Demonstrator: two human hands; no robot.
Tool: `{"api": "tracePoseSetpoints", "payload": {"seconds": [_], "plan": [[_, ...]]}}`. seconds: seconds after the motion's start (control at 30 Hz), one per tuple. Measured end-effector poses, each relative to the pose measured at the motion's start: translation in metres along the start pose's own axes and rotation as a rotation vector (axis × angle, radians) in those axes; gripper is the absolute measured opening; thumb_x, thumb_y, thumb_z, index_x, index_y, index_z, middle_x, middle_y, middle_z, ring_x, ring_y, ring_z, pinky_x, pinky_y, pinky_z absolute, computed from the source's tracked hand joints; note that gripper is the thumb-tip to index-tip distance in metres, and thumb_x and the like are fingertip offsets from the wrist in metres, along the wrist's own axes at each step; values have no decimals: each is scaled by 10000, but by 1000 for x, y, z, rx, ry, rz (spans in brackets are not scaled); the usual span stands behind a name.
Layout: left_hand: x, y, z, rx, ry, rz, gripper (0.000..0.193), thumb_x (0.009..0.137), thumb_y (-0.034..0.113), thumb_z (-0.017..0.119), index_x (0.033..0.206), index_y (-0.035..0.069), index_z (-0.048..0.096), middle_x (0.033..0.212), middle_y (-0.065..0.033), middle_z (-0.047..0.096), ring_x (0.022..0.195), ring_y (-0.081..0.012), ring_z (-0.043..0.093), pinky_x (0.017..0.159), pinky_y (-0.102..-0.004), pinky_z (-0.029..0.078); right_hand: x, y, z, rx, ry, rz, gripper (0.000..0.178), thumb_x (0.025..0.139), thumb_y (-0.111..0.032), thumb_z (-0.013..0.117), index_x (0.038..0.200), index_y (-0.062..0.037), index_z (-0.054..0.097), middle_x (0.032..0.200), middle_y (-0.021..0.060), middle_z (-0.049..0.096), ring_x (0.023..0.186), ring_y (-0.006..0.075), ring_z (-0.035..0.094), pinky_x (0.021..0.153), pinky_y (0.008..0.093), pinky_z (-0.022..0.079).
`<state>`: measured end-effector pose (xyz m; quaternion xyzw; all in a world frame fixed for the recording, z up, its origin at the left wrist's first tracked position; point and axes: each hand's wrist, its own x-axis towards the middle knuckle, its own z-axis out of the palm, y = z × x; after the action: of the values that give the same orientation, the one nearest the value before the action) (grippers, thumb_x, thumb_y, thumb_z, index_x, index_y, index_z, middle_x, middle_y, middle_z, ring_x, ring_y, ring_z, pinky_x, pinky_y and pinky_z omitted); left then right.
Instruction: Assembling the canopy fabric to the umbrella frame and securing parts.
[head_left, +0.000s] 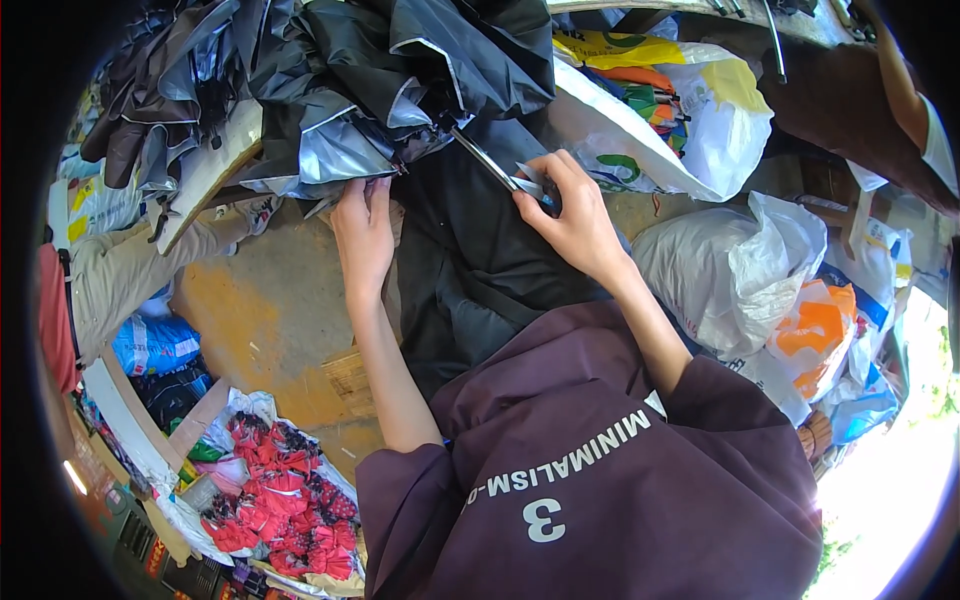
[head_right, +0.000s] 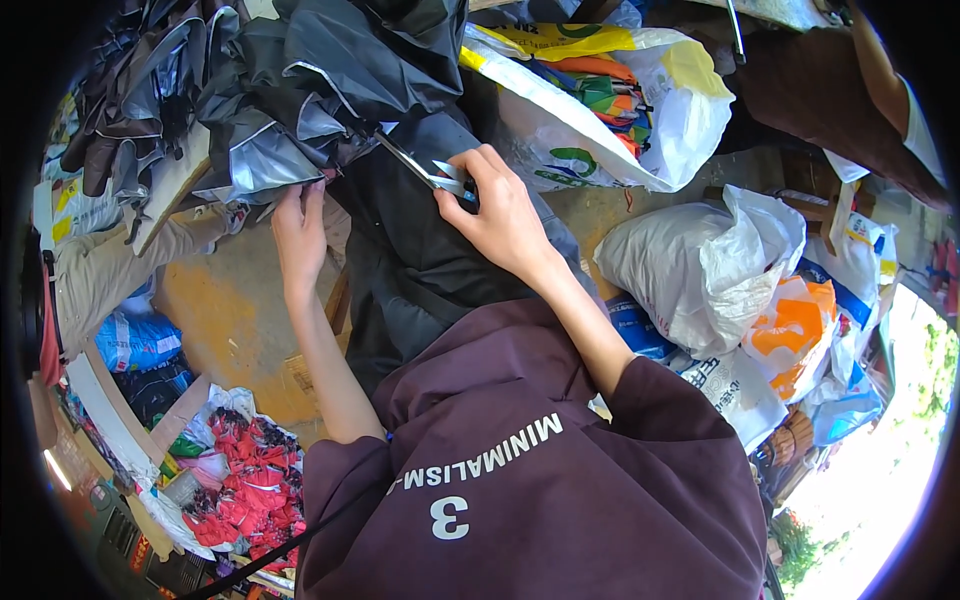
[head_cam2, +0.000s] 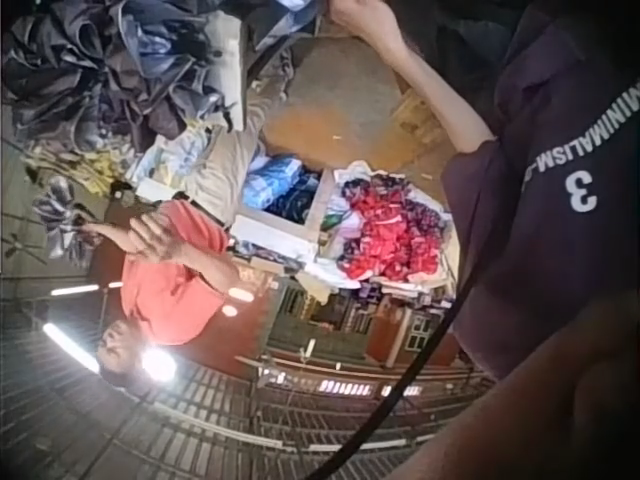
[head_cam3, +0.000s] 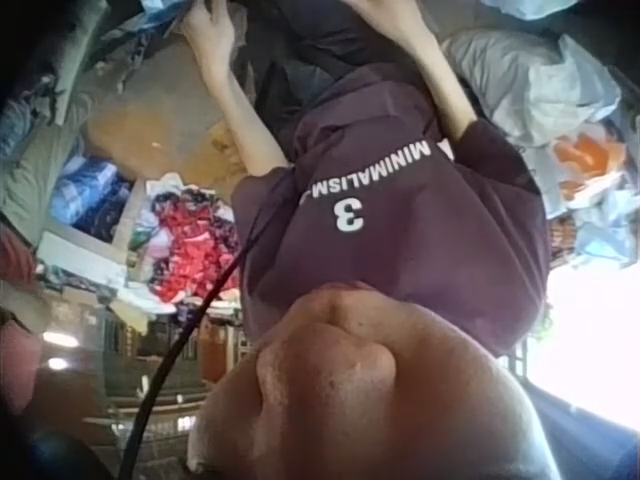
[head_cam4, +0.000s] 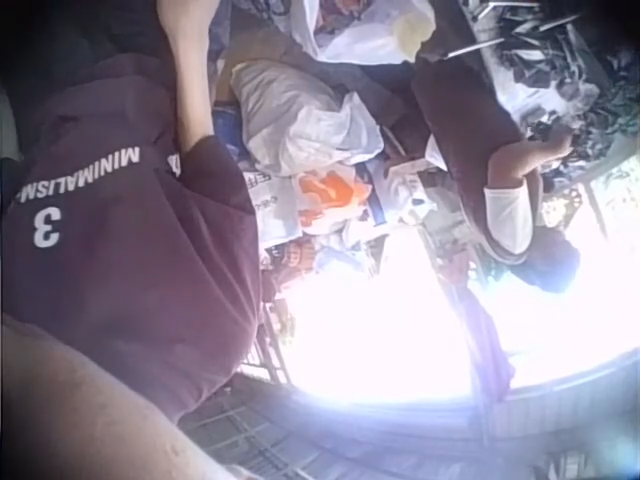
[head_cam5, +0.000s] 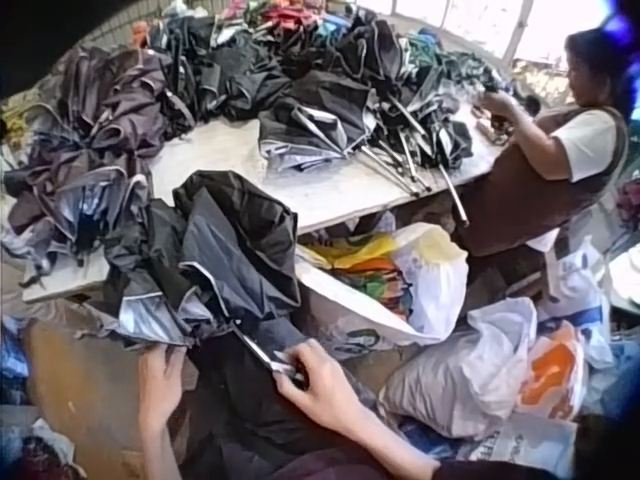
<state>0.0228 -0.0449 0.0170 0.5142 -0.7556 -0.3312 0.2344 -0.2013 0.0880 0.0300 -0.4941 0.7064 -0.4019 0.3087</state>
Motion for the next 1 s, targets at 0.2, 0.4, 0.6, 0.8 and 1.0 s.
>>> {"api": "tracePoseSetpoints", "payload": {"seconds": [0.2, 0.4, 0.6, 0.8, 1.0], "plan": [[-1, 10, 0, 80, 16, -33, 219, 943, 156, 653, 1061, -28, 664, 878, -172, 689, 705, -328, 600, 717, -392, 489, 0, -7, 3, -42, 68, -39, 351, 889, -141, 670, 1205, -39, 555, 1073, 116, 562, 876, 249, 560, 768, 334, 477], [-2, 10, 5, 121, 38, -56, 237, 909, 160, 695, 1020, -45, 656, 818, -155, 668, 658, -306, 577, 679, -374, 487, 0, -23, 1, -84, 46, -22, 415, 885, -122, 675, 1261, -54, 513, 1136, 118, 533, 958, 268, 571, 805, 348, 487], [5, 4, 17, 188, 66, -149, 245, 906, 185, 699, 1007, -38, 682, 806, -140, 679, 645, -287, 575, 666, -363, 483, 0, -26, 4, -62, 3, -39, 418, 880, -116, 684, 1257, -50, 514, 1130, 116, 529, 963, 275, 583, 809, 353, 489], [5, 2, 20, 277, 103, -88, 221, 906, 142, 683, 1012, -52, 672, 890, -200, 697, 742, -375, 622, 724, -426, 501, 0, -26, 5, -76, -1, -47, 424, 878, -111, 688, 1260, -52, 514, 1120, 115, 525, 961, 274, 587, 807, 357, 489], [1, -6, 17, 264, 122, 19, 197, 909, 98, 660, 1001, -76, 658, 992, -247, 696, 827, -444, 646, 773, -475, 510, 1, -46, 8, -107, -57, -94, 434, 874, -102, 687, 1269, -56, 511, 1116, 114, 521, 959, 268, 586, 813, 360, 488]]}}
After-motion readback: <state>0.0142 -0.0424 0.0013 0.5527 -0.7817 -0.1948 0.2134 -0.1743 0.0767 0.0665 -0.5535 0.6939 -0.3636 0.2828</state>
